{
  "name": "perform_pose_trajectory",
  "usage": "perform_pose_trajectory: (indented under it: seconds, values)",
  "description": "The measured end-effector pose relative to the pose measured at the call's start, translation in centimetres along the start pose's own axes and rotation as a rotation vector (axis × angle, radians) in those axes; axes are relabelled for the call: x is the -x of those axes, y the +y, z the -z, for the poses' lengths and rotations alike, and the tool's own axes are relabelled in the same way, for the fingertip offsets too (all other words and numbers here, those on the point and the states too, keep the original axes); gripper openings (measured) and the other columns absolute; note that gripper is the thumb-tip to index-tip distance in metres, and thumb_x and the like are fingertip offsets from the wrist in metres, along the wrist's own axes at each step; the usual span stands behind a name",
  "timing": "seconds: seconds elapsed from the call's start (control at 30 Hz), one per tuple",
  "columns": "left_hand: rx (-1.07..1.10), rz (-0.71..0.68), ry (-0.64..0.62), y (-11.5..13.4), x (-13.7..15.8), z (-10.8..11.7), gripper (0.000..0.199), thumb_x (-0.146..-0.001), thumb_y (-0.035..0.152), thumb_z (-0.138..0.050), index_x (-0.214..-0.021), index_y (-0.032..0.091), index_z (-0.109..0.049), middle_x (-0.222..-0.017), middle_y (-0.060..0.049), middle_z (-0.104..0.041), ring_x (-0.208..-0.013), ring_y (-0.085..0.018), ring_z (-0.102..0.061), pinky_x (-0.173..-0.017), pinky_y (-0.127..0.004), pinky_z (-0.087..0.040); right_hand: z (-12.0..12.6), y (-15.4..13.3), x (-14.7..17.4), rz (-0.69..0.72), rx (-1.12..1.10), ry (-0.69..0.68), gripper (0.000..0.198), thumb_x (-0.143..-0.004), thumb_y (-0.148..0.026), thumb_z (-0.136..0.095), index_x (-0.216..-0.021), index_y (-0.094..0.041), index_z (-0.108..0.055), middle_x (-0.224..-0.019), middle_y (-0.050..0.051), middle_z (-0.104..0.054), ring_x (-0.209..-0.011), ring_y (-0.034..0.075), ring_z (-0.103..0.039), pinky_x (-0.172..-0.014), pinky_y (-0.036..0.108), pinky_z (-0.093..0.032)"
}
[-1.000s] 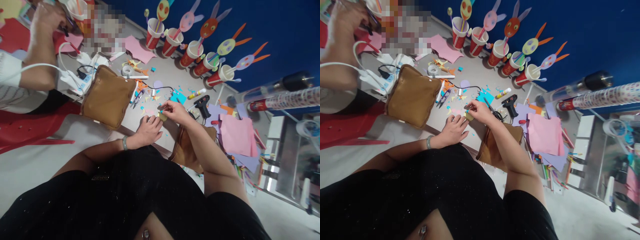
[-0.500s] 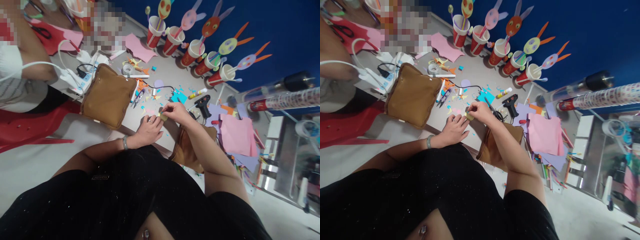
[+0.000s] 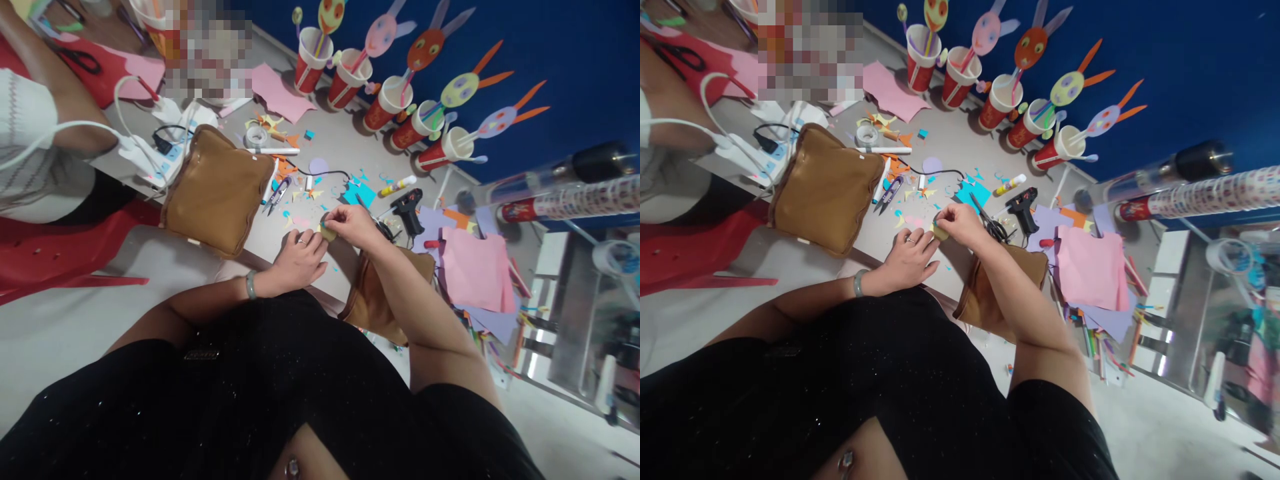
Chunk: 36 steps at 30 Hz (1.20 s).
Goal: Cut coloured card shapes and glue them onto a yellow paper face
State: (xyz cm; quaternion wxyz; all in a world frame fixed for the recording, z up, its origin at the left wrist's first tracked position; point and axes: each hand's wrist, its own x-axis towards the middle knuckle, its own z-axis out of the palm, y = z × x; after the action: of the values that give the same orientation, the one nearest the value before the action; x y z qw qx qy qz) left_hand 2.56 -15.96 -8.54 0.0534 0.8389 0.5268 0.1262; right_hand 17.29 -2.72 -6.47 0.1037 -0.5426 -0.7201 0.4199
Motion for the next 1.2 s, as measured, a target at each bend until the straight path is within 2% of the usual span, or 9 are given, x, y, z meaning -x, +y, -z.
perform_pose_trajectory:
  seconds: [0.2, 0.37, 0.63, 0.9, 1.1, 1.2]
  values:
    - [0.012, 0.012, -0.034, 0.0, -0.1, 0.1, 0.048, -0.101, 0.037, -0.042, -0.137, 0.009, -0.056, -0.131, -0.018, -0.06, -0.121, -0.033, -0.05, -0.099, -0.051, -0.035, -0.1, 0.3, -0.1, -0.009, 0.026, -0.015, 0.004, -0.069, -0.023, -0.066, -0.068, -0.019, -0.067, -0.063, -0.001, -0.065, -0.063, 0.014, -0.058, -0.068, 0.029, -0.048]
    - [0.013, 0.014, -0.041, 0.0, 0.0, 0.2, 0.048, -0.101, 0.037, -0.041, -0.138, 0.009, -0.056, -0.131, -0.018, -0.061, -0.12, -0.033, -0.05, -0.099, -0.05, -0.035, -0.2, 0.4, 0.0, -0.031, 0.031, -0.017, 0.004, -0.069, -0.023, -0.065, -0.068, -0.019, -0.066, -0.061, -0.001, -0.066, -0.06, 0.014, -0.057, -0.062, 0.028, -0.045]
    - [0.015, 0.007, -0.037, 0.0, 0.0, -0.1, 0.053, -0.101, 0.038, -0.044, -0.143, 0.008, -0.052, -0.134, -0.02, -0.059, -0.122, -0.034, -0.049, -0.099, -0.05, -0.035, -0.3, -0.2, 0.7, -0.156, -0.249, -0.087, 0.01, -0.07, -0.024, -0.07, -0.068, -0.017, -0.064, -0.053, 0.0, -0.063, -0.05, 0.01, -0.053, -0.05, 0.022, -0.039]
    - [0.014, 0.008, -0.03, 0.0, 0.0, 0.1, 0.048, -0.101, 0.036, -0.042, -0.137, 0.008, -0.056, -0.131, -0.018, -0.06, -0.119, -0.033, -0.05, -0.097, -0.05, -0.036, -0.4, -0.5, 0.9, -0.217, -0.116, -0.036, 0.011, -0.071, -0.024, -0.069, -0.064, -0.017, -0.063, -0.047, -0.003, -0.06, -0.041, 0.006, -0.042, -0.042, 0.02, -0.029]
    - [0.021, 0.009, -0.052, 0.0, -0.1, 0.2, 0.049, -0.101, 0.037, -0.042, -0.139, 0.009, -0.055, -0.133, -0.019, -0.059, -0.121, -0.034, -0.049, -0.097, -0.05, -0.035, -0.4, -0.2, 1.1, -0.205, -0.257, -0.077, 0.02, -0.07, -0.032, -0.073, -0.063, -0.017, -0.061, -0.048, -0.003, -0.058, -0.043, 0.006, -0.041, -0.043, 0.021, -0.029]
    - [0.021, 0.01, -0.053, 0.1, -0.1, 0.2, 0.049, -0.101, 0.037, -0.042, -0.139, 0.009, -0.055, -0.133, -0.019, -0.059, -0.121, -0.034, -0.049, -0.097, -0.05, -0.035, -0.5, 0.0, 1.1, -0.213, -0.254, -0.06, 0.019, -0.07, -0.03, -0.072, -0.062, -0.018, -0.06, -0.046, -0.003, -0.057, -0.041, 0.006, -0.038, -0.042, 0.021, -0.027]
